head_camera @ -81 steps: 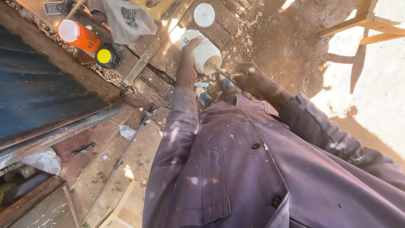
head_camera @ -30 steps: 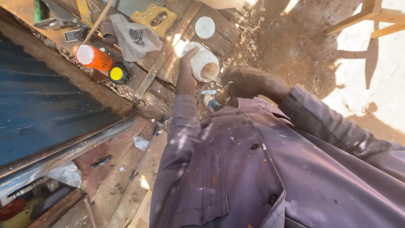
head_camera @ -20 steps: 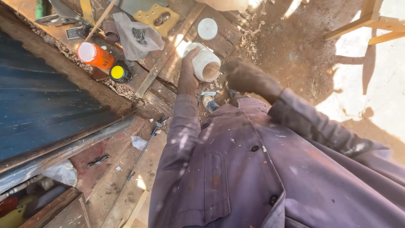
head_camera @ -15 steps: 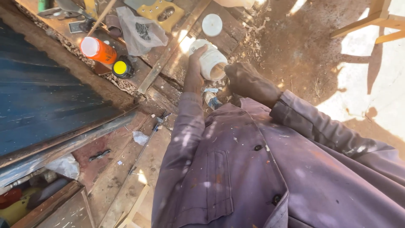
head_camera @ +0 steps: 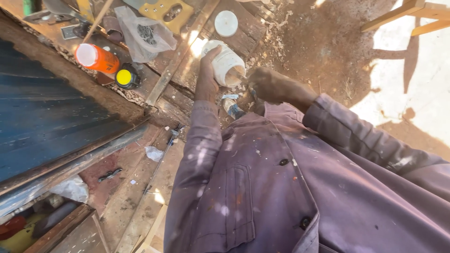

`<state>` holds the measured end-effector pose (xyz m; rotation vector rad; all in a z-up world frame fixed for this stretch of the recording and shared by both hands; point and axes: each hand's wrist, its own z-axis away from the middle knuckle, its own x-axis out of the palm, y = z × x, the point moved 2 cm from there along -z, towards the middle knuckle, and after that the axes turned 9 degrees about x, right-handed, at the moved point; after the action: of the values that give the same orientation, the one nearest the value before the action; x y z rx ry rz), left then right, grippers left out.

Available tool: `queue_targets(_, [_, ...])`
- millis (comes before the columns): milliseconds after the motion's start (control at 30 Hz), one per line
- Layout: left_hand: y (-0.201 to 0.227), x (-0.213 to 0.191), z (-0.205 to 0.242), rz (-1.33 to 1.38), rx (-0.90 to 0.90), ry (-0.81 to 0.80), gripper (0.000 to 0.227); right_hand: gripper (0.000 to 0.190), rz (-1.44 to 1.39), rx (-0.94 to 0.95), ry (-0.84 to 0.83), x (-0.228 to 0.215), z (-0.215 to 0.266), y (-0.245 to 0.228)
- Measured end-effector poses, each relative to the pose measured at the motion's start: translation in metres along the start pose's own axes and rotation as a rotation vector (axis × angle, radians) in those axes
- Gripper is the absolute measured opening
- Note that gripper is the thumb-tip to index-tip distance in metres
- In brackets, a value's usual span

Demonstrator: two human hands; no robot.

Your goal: The person is preparing a wood filler mixture by combining wood dust and glue in a small cup and stirring it with a stick.

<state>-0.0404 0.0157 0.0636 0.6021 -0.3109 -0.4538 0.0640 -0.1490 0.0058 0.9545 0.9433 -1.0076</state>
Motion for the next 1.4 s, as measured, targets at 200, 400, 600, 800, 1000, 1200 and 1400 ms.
queue_targets(200, [0.005,0.002,0.006,-0.071,-0.051,0.017,0.063,0.042,-1.600,0.520,-0.258,-0.009,-0.001,0.001])
queue_targets(400, [-0.006,0.001,-0.008,0.081,-0.017,0.035,0.053,0.053,-1.767,0.873,-0.430,-0.066,-0.008,-0.011])
queue_targets(600, [-0.004,0.008,0.004,-0.057,0.069,0.015,0.054,0.038,-2.128,1.054,-0.471,-0.075,-0.036,-0.019])
queue_targets(800, [-0.002,0.018,-0.006,0.117,0.144,-0.063,0.041,0.023,-2.047,1.121,-0.452,-0.061,-0.040,-0.015])
queue_targets(1000, [-0.032,0.008,-0.071,0.203,0.062,0.057,0.055,0.032,-2.229,0.929,-0.259,-0.022,-0.034,-0.010])
queue_targets(1200, [-0.023,0.012,-0.059,0.104,-0.059,0.158,0.071,0.039,-2.263,0.903,-0.170,0.018,-0.017,0.016])
queue_targets(1400, [-0.010,0.036,-0.040,0.038,-0.093,0.205,0.069,0.019,-1.820,0.713,-0.190,-0.022,0.011,0.055])
